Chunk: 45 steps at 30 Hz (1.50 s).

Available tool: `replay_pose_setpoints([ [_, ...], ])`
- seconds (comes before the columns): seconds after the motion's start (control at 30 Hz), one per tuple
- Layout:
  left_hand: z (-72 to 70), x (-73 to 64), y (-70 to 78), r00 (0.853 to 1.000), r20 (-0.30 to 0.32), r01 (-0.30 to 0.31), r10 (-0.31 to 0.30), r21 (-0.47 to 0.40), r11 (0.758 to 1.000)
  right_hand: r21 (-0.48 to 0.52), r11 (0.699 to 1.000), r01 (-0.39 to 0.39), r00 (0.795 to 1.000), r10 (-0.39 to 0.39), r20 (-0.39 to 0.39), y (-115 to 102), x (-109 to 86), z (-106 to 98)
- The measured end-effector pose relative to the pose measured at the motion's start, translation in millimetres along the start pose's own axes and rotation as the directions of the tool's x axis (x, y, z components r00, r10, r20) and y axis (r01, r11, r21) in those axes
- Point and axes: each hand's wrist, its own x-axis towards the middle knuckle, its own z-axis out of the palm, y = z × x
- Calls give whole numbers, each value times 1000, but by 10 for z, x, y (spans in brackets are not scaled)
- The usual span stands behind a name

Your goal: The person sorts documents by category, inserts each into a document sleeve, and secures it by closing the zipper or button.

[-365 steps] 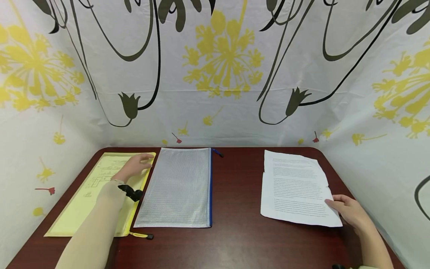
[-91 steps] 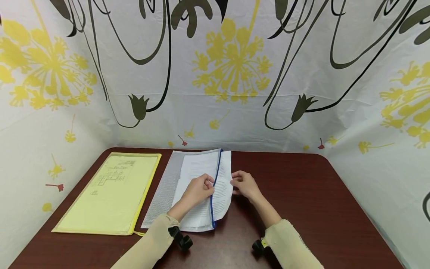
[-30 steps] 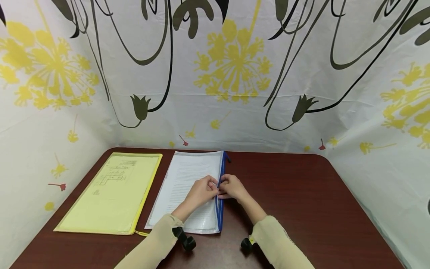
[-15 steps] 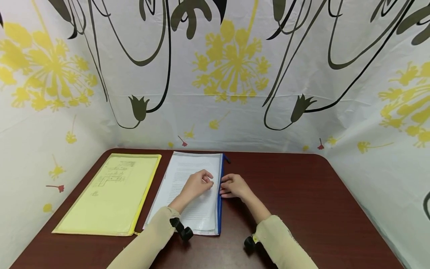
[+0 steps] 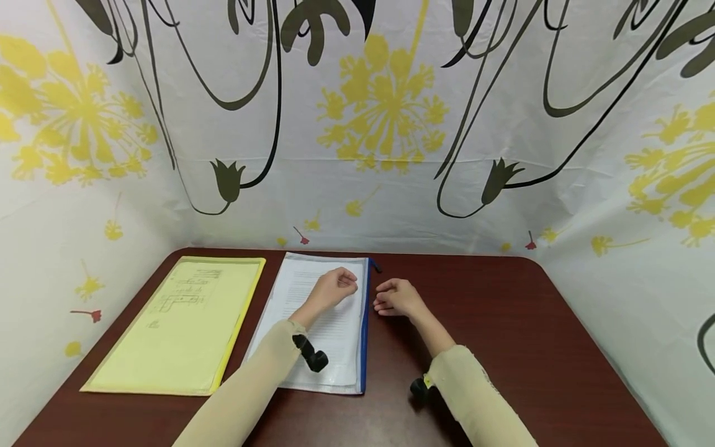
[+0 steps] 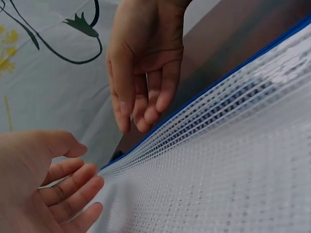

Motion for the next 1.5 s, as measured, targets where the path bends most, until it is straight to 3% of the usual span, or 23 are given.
replay_pose_setpoints([
  [0.27,80,297,-172,999,-49,17,-21,-95,995,-18,1000,17,987,-20,-162,-135,263,-73],
  [0.47,133,396,-283,991,-125,19,-40,-162,987,-213,976,35,945,-102,-310,-151,502,-33],
  [0.57,175,417,-352,990,-134,24,-45,-154,988,-380,925,-2,928,-140,-346,-136,594,-10],
  [0.7,243,455,-409,990,-133,24,-36,-92,995,-549,832,-79,919,-153,-364,-142,670,3],
  [0.87,308,495,-406,990,-136,-27,26,-4,1000,-669,733,-124,929,-152,-339,-168,728,7],
  [0.97,328,507,-389,990,-133,-44,46,22,999,-702,699,-134,936,-144,-321,-181,737,-13],
  [1.07,324,513,-363,991,-123,-44,48,33,998,-680,721,-134,934,-137,-329,-207,722,-63],
  [1.23,286,506,-316,993,-112,-34,38,37,999,-560,824,-89,937,-122,-328,-203,676,-153],
  [1.33,278,504,-308,995,-102,-16,21,43,999,-486,871,-64,939,-112,-324,-157,653,-179],
  [1.5,317,520,-343,995,-104,6,-3,35,999,-426,904,-25,934,-130,-331,-80,633,-193],
])
